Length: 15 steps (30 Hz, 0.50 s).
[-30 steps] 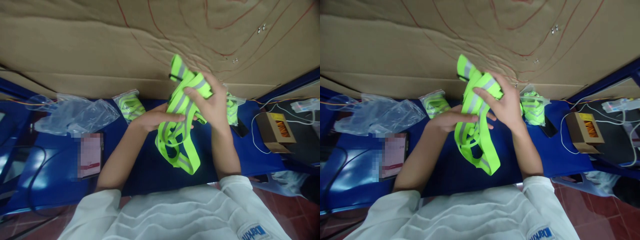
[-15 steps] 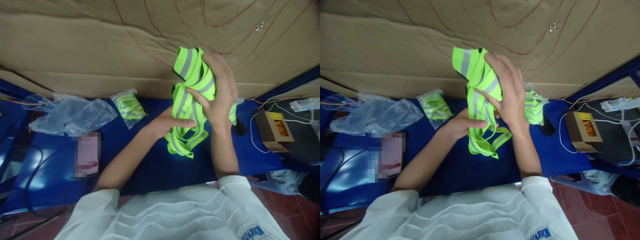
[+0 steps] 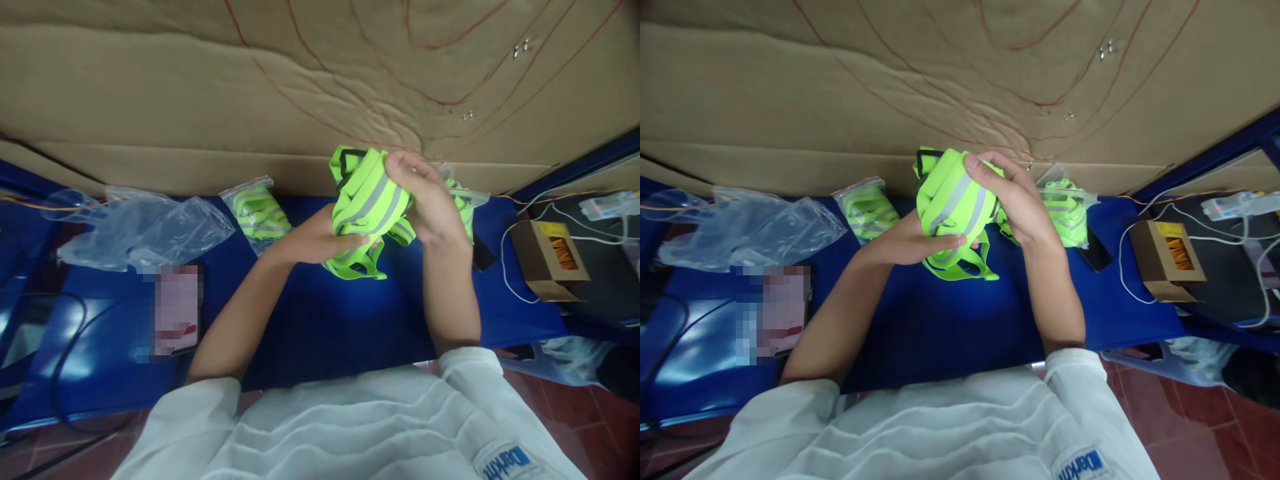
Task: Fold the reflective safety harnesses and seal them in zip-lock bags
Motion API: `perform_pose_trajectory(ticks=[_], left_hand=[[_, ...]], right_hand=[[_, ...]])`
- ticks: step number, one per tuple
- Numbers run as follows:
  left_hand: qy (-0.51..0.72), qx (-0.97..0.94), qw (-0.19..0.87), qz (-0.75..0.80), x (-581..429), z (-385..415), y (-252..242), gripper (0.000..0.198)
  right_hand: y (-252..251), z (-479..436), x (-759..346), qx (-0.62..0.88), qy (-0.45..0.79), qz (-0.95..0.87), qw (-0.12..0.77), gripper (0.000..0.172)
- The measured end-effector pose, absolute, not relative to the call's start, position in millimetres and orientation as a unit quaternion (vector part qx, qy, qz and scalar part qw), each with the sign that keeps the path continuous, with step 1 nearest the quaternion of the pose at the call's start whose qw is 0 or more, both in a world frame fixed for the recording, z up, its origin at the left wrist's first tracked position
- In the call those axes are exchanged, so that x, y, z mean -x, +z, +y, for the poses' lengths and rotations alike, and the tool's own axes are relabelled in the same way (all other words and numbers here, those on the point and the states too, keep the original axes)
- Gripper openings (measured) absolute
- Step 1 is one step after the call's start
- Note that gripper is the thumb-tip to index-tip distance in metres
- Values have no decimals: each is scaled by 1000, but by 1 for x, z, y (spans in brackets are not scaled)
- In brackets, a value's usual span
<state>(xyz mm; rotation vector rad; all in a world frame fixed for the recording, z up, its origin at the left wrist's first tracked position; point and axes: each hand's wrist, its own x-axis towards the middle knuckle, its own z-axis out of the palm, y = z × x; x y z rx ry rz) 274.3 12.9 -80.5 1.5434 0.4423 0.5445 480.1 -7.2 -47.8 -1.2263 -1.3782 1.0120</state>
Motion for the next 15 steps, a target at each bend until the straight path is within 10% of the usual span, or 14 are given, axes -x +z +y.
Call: perform_pose_trajectory(ticks=[11,15], left_hand=[[248,-654,690,183,-274,22,-84,30],[244,-673,667,206,-270,21,-79,35]], right_hand=[[-43,-10,-470,519,202,-723,408,33],[-34,-18,-471,439,164,-835,286,82]])
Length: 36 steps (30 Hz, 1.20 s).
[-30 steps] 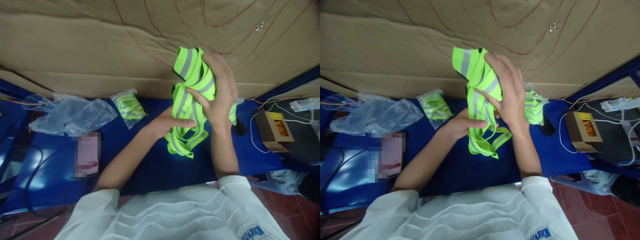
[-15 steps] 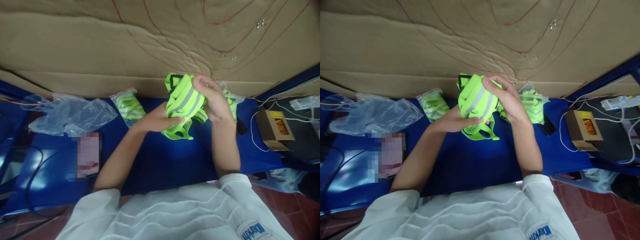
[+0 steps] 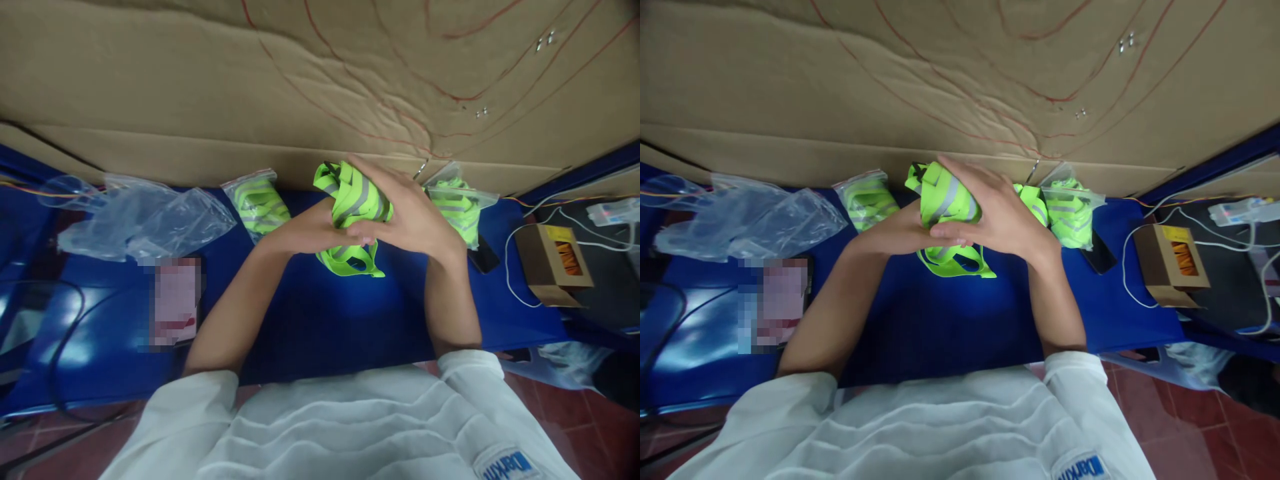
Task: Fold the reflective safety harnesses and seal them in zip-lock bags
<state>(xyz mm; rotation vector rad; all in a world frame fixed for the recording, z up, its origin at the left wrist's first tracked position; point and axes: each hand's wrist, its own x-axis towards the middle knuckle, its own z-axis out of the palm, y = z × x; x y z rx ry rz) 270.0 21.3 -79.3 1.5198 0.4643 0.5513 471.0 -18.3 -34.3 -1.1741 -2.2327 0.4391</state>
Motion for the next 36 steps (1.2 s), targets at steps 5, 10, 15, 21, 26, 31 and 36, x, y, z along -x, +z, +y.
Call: perform_pose_trajectory(ticks=[5,10,15,21,26,31,36], left_hand=[[267,-603,716,230,-275,17,-79,43],[280,-482,795,241,-286,14,-82,42],[297,-480,777,279,-296,12,-85,36],[248,-505,792,238,-295,9,-81,34],[140,-601,767,176,-292,9,-81,26],[139,-736,640,173,-290,12,-87,32],[165,-729,630,213,-280,15,-74,31]], right_hand=[[-39,-17,-462,479,182,-803,303,61],[-41,-15,-460,524,140,-756,367,46],[-44,-15,-466,564,105,-715,399,43],[-47,-12,-465,565,152,-679,443,39],[-47,-7,-471,533,351,-583,503,39],[-49,-5,-477,494,500,-580,411,38],[-51,-4,-466,549,278,-639,462,42]])
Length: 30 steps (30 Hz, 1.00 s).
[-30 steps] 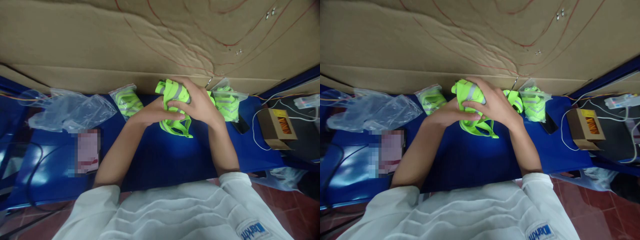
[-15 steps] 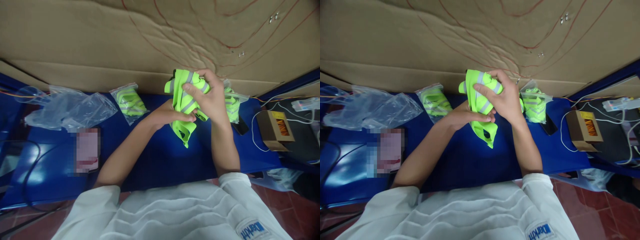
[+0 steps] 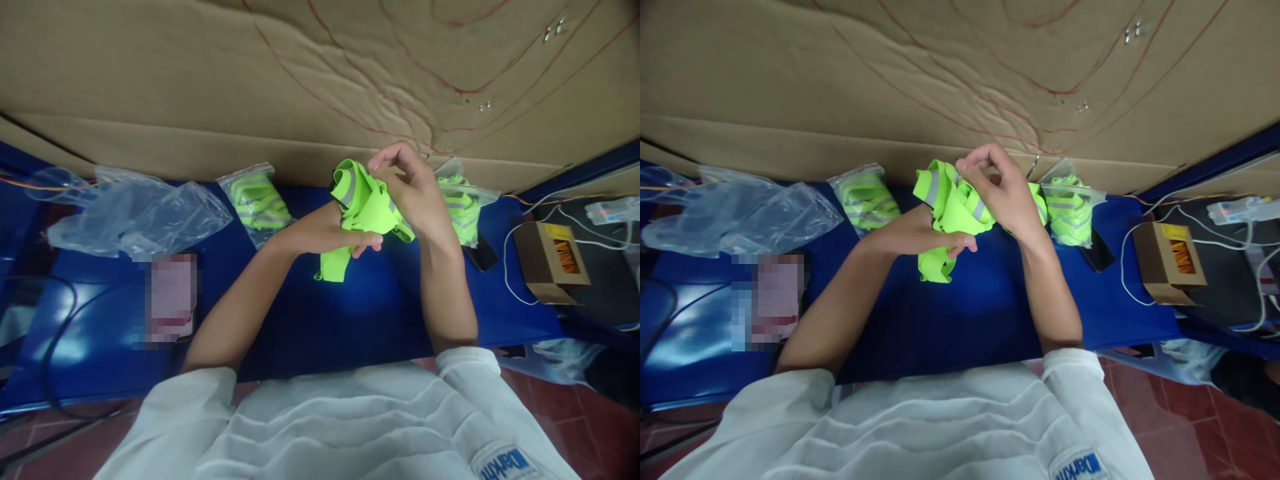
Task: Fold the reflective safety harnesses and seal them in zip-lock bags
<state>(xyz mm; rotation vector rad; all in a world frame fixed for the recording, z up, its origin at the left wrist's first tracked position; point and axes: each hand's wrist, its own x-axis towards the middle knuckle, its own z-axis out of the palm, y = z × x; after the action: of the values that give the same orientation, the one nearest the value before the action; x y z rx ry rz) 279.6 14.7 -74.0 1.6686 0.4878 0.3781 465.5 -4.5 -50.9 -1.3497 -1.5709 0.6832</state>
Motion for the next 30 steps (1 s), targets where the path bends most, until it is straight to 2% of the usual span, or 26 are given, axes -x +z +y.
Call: perform_pose_trajectory(ticks=[3,7,8,10,11,12,15,19,24,27,30], left_hand=[[161,-709,648,226,-276,13,-65,30],[192,-648,695,245,-273,9,-61,29],[192,-643,700,246,-271,9,-61,30],[176,-645,703,242,-269,9,-60,31],[157,-653,704,232,-268,10,-61,31],[135,-661,706,216,-267,10,-61,31],[114,-657,724,177,-271,11,-67,29],[193,-575,758,240,-281,9,-85,37],[228,-488,782,313,-277,-11,-109,48],[162,-485,803,306,-263,-33,-124,57],[156,-496,787,332,-249,-54,-143,67]], right_hand=[[-44,-11,-464,548,207,-673,451,44],[-29,-25,-470,461,252,-771,359,50],[-26,-28,-471,441,254,-794,332,58],[-21,-34,-470,430,220,-822,302,91],[-19,-36,-468,438,196,-825,300,98],[-18,-37,-466,448,178,-822,302,97],[-20,-36,-463,472,172,-803,319,74],[-36,-24,-466,502,235,-752,357,70],[-66,-21,-466,522,393,-613,445,53],[-81,-39,-461,529,520,-518,426,48],[-96,-61,-452,534,614,-414,408,54]])
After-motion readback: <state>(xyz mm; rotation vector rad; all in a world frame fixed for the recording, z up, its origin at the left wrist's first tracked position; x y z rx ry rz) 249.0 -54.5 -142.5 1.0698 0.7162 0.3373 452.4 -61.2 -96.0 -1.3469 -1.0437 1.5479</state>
